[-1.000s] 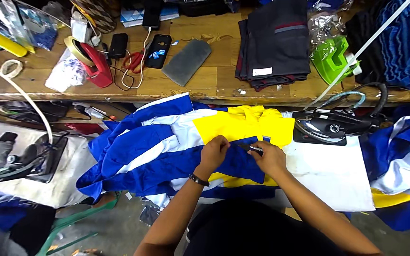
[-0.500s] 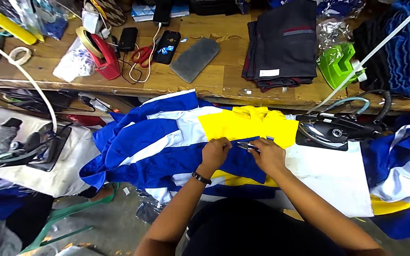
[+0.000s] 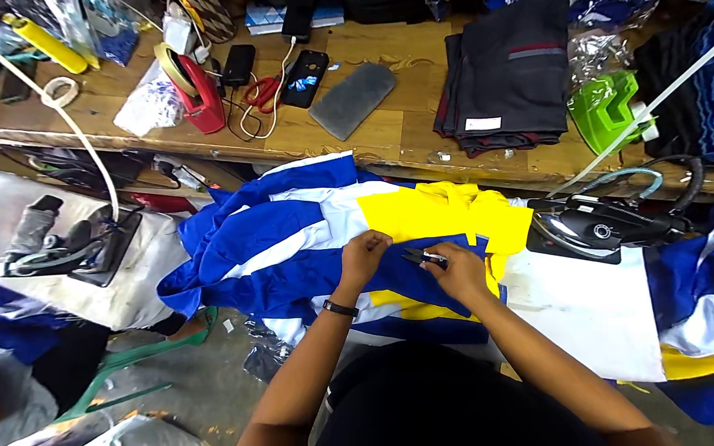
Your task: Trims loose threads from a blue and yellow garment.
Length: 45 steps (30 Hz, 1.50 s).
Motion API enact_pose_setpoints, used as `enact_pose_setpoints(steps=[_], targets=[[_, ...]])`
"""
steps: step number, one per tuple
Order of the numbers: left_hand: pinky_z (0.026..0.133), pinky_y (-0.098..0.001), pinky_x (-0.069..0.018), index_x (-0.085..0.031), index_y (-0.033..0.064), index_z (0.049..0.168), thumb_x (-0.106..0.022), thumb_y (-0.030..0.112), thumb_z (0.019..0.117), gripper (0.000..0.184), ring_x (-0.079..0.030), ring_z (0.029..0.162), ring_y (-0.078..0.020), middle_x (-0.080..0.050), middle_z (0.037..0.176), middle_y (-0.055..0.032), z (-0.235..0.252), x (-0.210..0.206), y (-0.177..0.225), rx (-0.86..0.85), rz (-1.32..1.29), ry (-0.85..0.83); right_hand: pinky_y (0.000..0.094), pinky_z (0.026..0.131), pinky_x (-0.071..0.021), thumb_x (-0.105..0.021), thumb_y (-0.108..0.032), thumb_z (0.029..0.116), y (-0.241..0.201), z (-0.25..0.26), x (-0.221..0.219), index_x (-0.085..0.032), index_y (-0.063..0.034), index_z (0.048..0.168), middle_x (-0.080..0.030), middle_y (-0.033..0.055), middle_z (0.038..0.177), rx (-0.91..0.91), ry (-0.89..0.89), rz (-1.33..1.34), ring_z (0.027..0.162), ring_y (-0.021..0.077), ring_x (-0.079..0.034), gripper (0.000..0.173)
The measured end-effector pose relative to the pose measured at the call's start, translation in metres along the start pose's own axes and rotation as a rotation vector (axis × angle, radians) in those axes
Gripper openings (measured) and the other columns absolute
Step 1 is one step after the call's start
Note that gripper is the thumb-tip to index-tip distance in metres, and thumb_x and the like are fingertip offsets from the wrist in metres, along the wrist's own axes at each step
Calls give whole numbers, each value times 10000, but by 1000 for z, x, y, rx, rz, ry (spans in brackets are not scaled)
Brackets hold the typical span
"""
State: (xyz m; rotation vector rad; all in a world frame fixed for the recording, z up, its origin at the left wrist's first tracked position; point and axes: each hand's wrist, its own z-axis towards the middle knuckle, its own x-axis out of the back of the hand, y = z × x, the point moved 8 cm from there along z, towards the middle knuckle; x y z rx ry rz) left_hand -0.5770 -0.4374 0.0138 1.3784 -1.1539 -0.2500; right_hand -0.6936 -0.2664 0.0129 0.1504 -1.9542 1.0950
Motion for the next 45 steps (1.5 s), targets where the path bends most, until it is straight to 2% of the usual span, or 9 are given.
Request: enact_pose_setpoints(steps=[13,16,18,20,23,26,37,40,45], targets=[[690,-399,-529,-741,88,992,-669,205,1006,138,-628,690,-147,-701,810,-36,0,7,-4,0,28,-58,587,851,-519,-707,-219,973,-11,12,-21,-789,-123,1091,-750,81,1108,50,0,-13,1006,303,-702,174],[825,-562,-555,-749,81,1059,-664,195,993,156,-701,934,-298,-732,983,-111,-7,11,-4,-93,404,-111,586,865,-521,-703,-246,977,-5,11,-20,-774,-138,1136,-743,75,1141,21,-11,-55,1037,300,-700,205],[888,-569,-541,-733,77,1128,-704,189,961,203,-665,1090,-361,-719,1096,-145,-13,2,-11,-169,597,-160,584,876,-519,-692,-258,982,-3,10,-23,-765,-144,1168,-739,74,1161,18,-26,-84,1057,302,-696,230],[897,-561,-533,-726,68,1159,-689,191,969,230,-641,1137,-381,-716,1122,-154,-16,-5,-18,-185,689,-222,576,887,-517,-677,-252,990,-7,8,-26,-761,-139,1185,-737,82,1162,35,-39,-105,1071,307,-691,240],[885,-544,-522,-758,83,1067,-632,211,1003,190,-639,1123,-355,-722,1065,-134,-14,-6,-18,-152,696,-267,566,892,-519,-674,-241,987,-13,7,-30,-760,-133,1189,-738,86,1154,81,-34,-134,1084,310,-685,245],[851,-546,-532,-767,95,1006,-647,210,997,167,-654,1075,-344,-727,1014,-116,-12,5,-9,-160,616,-189,577,863,-522,-689,-228,975,-17,7,-31,-768,-122,1165,-744,94,1123,119,5,-134,1053,324,-692,230],[847,-538,-534,-743,87,1026,-631,185,1011,149,-652,1053,-330,-708,1011,-109,-8,18,-4,-135,508,-111,578,861,-518,-673,-240,991,-21,10,-32,-783,-126,1116,-751,85,1105,89,4,-125,1052,316,-698,202],[857,-556,-536,-734,66,1066,-618,183,1022,170,-674,984,-310,-713,1007,-122,-9,37,-11,-85,341,-78,582,844,-521,-697,-255,976,-30,8,-33,-772,-121,1142,-746,86,1115,68,-11,-34,986,300,-702,226],[793,-365,-550,-684,15,1060,-607,113,1028,129,-660,793,-141,-712,928,-89,-12,60,-39,21,-88,-5,567,869,-530,-724,-276,959,-51,13,-59,-762,-115,1165,-741,84,1130,63,-82,89,997,281,-701,264]])
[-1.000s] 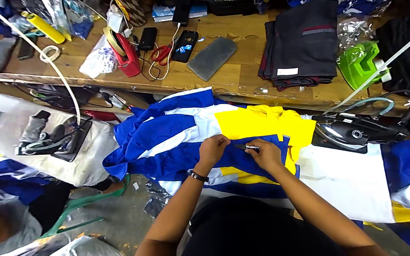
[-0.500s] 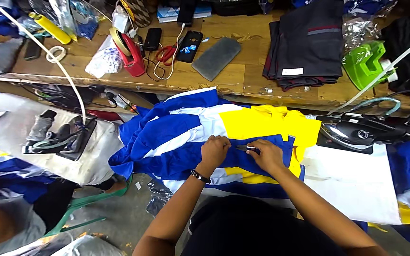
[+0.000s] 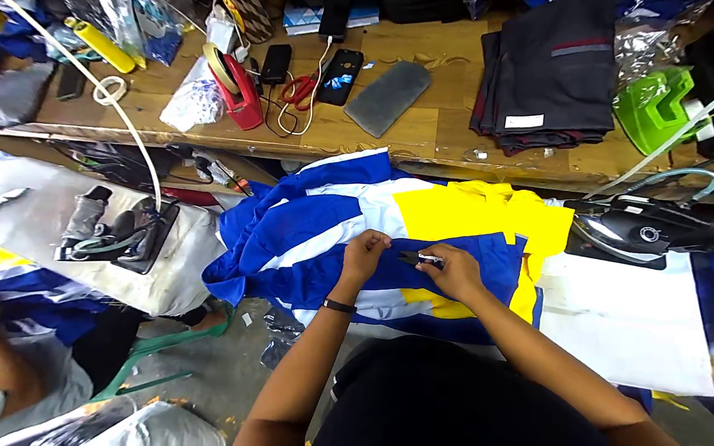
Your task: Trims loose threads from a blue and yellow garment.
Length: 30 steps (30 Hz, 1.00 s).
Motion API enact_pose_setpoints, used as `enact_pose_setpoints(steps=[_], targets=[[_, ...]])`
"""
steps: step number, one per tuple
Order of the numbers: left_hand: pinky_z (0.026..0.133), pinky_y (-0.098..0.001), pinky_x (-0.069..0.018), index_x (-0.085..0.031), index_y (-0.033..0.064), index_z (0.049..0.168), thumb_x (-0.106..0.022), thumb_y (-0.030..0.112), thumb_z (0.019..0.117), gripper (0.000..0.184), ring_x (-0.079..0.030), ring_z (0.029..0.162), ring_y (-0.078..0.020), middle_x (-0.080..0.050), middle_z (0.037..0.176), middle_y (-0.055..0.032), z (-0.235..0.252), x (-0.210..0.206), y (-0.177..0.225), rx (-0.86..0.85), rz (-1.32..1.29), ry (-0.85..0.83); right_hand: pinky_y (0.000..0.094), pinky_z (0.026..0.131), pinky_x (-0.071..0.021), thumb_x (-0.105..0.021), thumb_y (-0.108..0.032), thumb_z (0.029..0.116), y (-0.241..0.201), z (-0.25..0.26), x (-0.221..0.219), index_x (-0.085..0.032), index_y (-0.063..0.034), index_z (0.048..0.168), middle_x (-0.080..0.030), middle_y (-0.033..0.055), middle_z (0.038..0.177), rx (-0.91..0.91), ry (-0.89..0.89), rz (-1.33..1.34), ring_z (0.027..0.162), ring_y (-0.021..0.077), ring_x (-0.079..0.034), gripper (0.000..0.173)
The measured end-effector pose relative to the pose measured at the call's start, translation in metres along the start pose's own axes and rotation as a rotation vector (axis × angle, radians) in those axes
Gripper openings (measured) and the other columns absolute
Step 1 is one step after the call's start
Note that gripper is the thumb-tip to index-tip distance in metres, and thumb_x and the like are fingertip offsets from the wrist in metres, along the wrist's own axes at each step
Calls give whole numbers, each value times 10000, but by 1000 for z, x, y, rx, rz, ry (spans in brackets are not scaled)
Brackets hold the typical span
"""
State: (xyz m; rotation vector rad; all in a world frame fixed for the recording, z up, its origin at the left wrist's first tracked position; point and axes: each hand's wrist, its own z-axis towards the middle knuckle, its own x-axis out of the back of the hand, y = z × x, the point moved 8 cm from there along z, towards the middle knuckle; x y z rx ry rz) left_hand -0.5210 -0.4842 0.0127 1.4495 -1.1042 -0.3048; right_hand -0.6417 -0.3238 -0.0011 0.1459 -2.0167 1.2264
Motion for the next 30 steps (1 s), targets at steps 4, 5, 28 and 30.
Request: enact_pose_setpoints(steps=[4,5,28,30], targets=[[778,-341,-542,-685,17,1041,-608,98,1024,113,-645,778,-120,-707,908,-72,0,3,-1,3,-34,-1,553,891,-523,-721,-273,963,-7,7,-13,-773,-132,1135,-744,61,1129,-5,-52,36,1024,252,-697,229],[779,-341,-542,-686,18,1036,-610,96,1023,110,-646,779,-120,-707,907,-71,1,3,0,-3,-34,0,553,894,-522,-719,-274,964,-8,8,-14,-774,-136,1132,-744,57,1132,-5,-59,37,1028,247,-696,224],[828,-563,-536,-780,106,959,-699,206,962,129,-677,1034,-341,-740,968,-108,-19,21,1,-210,679,-95,564,862,-519,-690,-253,980,-20,7,-21,-772,-136,1160,-746,71,1119,107,-35,-123,1014,286,-696,231],[820,-556,-540,-779,106,963,-703,212,960,131,-679,1009,-335,-733,952,-107,-17,23,3,-225,660,-73,564,858,-521,-690,-253,979,-22,8,-22,-775,-137,1151,-748,68,1108,119,-22,-121,1011,283,-697,224]])
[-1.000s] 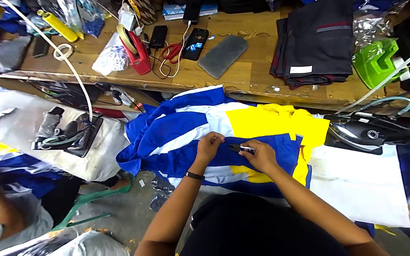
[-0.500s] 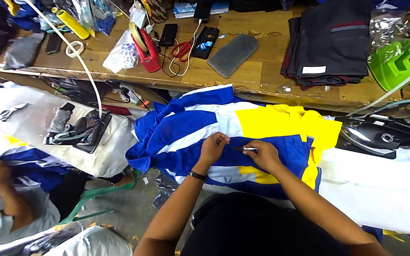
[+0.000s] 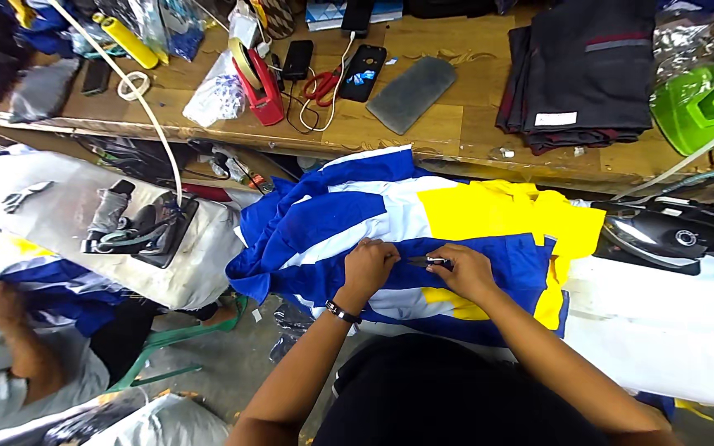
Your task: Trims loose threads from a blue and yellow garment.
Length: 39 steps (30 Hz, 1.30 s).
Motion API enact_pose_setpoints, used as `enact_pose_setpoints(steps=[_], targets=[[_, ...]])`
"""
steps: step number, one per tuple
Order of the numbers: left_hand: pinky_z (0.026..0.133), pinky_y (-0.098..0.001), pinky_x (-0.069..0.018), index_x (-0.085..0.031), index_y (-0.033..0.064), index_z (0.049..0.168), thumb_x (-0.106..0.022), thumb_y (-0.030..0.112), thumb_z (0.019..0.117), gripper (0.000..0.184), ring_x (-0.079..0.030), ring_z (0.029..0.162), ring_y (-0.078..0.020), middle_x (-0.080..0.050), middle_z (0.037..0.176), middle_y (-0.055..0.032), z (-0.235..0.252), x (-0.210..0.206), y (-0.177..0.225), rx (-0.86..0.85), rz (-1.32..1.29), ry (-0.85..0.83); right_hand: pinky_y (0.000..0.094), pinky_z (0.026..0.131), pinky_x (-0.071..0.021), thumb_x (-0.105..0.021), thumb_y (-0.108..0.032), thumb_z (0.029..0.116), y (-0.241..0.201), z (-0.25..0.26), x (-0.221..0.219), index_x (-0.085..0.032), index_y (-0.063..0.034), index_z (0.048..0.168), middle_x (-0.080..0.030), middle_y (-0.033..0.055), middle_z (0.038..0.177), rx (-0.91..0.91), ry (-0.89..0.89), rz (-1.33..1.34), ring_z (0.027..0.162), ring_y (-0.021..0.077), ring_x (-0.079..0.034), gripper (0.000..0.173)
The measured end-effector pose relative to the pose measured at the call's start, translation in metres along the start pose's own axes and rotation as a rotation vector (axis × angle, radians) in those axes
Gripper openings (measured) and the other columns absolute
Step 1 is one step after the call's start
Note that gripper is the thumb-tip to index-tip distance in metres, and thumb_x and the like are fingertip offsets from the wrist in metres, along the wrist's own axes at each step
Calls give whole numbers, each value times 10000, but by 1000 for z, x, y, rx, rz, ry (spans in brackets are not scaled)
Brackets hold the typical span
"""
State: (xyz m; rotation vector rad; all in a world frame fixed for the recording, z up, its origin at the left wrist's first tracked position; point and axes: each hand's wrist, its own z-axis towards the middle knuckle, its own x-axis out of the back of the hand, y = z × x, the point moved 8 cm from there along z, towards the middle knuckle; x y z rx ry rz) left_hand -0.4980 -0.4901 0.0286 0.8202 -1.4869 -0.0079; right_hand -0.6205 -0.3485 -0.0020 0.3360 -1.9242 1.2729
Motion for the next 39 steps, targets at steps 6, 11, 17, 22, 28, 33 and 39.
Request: enact_pose_setpoints(steps=[6,11,17,22,28,33,39], targets=[[844,-544,-526,-780,121,980,-696,222,968,132,-670,1023,-322,-732,961,-94,1,0,-1,14,-30,-29,572,853,-523,-684,-247,982,-4,4,-2,-787,-138,1115,-753,63,1106,-6,13,-2,1014,282,-705,200],[840,-570,-542,-774,115,1026,-688,227,981,149,-693,955,-295,-736,980,-95,-5,14,-20,141,-182,34,566,805,-515,-698,-259,970,-10,3,-2,-785,-130,1109,-752,69,1057,-41,26,56,916,274,-698,209],[687,-264,-516,-718,36,999,-662,111,994,94,-602,701,-60,-696,843,-31,-14,25,-55,238,-719,164,522,792,-521,-742,-271,935,-38,8,-21,-772,-114,1134,-741,59,1047,-28,1,200,877,231,-676,256],[726,-249,-537,-712,14,989,-663,72,985,76,-626,731,-47,-706,858,-29,-15,22,-56,255,-845,152,527,827,-526,-719,-264,955,-49,18,-35,-776,-119,1129,-745,65,1081,-19,-32,205,932,237,-693,233],[718,-263,-542,-720,33,988,-674,105,986,86,-629,713,-54,-712,848,-21,-16,25,-57,235,-793,128,541,870,-527,-719,-254,963,-49,25,-40,-790,-117,1062,-758,63,1068,-12,-45,221,989,238,-705,183],[854,-596,-527,-773,108,1031,-701,217,968,145,-686,996,-338,-745,968,-105,-32,42,-61,176,-56,-10,538,843,-523,-702,-276,972,-43,22,-37,-779,-134,1112,-750,58,1090,-45,-61,147,961,240,-697,214],[815,-569,-520,-772,79,969,-688,180,954,132,-636,1092,-381,-719,1000,-139,-38,28,-58,155,198,-129,552,834,-517,-679,-275,981,-49,18,-41,-766,-127,1156,-742,71,1114,-28,-103,41,962,271,-693,245]])
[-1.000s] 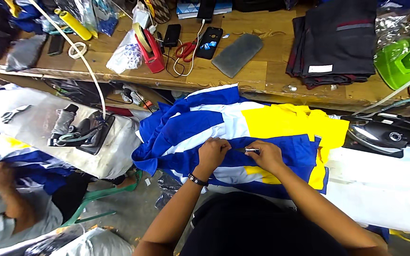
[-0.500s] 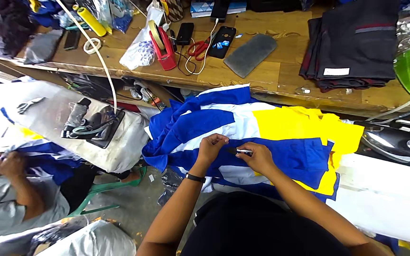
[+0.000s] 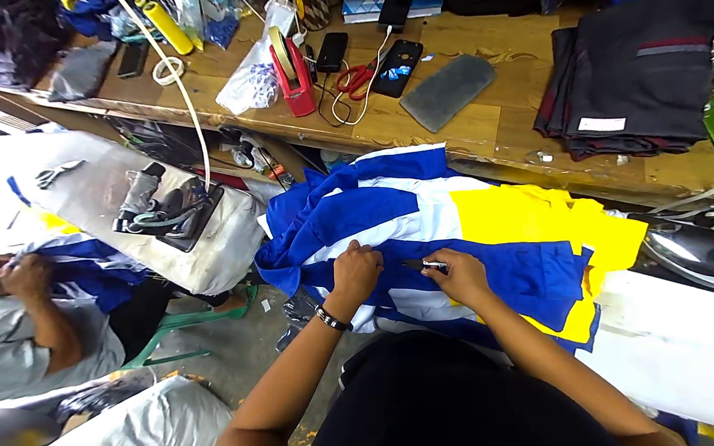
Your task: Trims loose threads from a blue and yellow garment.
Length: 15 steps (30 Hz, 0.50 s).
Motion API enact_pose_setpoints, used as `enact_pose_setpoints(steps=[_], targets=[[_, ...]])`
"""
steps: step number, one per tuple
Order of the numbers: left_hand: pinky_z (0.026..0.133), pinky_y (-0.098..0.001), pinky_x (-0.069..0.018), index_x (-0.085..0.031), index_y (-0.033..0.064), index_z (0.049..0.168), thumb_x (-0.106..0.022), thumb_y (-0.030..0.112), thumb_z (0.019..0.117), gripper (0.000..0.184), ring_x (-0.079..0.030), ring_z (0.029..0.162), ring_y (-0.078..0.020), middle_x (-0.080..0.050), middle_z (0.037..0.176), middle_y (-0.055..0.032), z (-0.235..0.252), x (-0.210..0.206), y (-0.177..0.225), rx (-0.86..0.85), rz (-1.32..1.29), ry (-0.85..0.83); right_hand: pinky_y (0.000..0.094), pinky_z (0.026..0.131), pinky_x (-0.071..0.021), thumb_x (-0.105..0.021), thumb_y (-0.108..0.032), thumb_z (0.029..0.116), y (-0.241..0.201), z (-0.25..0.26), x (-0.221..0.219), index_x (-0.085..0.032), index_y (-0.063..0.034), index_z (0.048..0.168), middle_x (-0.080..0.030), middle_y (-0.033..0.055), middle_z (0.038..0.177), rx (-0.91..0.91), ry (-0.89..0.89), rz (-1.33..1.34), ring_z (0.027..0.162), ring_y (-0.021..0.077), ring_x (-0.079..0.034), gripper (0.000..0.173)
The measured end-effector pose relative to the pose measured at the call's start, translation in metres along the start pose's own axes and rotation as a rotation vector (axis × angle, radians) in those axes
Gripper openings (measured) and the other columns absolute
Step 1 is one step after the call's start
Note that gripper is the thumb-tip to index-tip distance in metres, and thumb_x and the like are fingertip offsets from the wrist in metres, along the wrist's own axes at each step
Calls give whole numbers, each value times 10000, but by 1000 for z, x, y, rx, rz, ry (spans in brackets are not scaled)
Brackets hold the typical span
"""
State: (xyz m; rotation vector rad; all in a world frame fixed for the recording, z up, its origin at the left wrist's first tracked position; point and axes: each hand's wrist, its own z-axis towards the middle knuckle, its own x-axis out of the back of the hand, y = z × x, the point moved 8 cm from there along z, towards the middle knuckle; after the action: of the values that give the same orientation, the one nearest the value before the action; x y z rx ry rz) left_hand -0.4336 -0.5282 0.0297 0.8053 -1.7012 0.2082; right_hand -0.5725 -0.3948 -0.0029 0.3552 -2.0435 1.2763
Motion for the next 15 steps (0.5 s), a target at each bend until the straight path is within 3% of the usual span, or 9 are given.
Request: enact_pose_setpoints(steps=[6,15], targets=[[843,-597,-507,-748,92,1012,-641,227,1006,172,-651,1053,-382,-726,970,-131,3,9,-4,39,-164,4,551,826,-518,-685,-271,976,-5,0,0,-769,-120,1145,-743,78,1096,13,35,4,962,275,-695,241],[814,-595,-517,-766,129,1021,-670,243,988,154,-679,962,-343,-726,903,-102,3,19,-8,71,-255,97,559,848,-524,-684,-265,976,-7,2,-1,-780,-123,1119,-749,72,1109,15,54,30,988,272,-702,223]])
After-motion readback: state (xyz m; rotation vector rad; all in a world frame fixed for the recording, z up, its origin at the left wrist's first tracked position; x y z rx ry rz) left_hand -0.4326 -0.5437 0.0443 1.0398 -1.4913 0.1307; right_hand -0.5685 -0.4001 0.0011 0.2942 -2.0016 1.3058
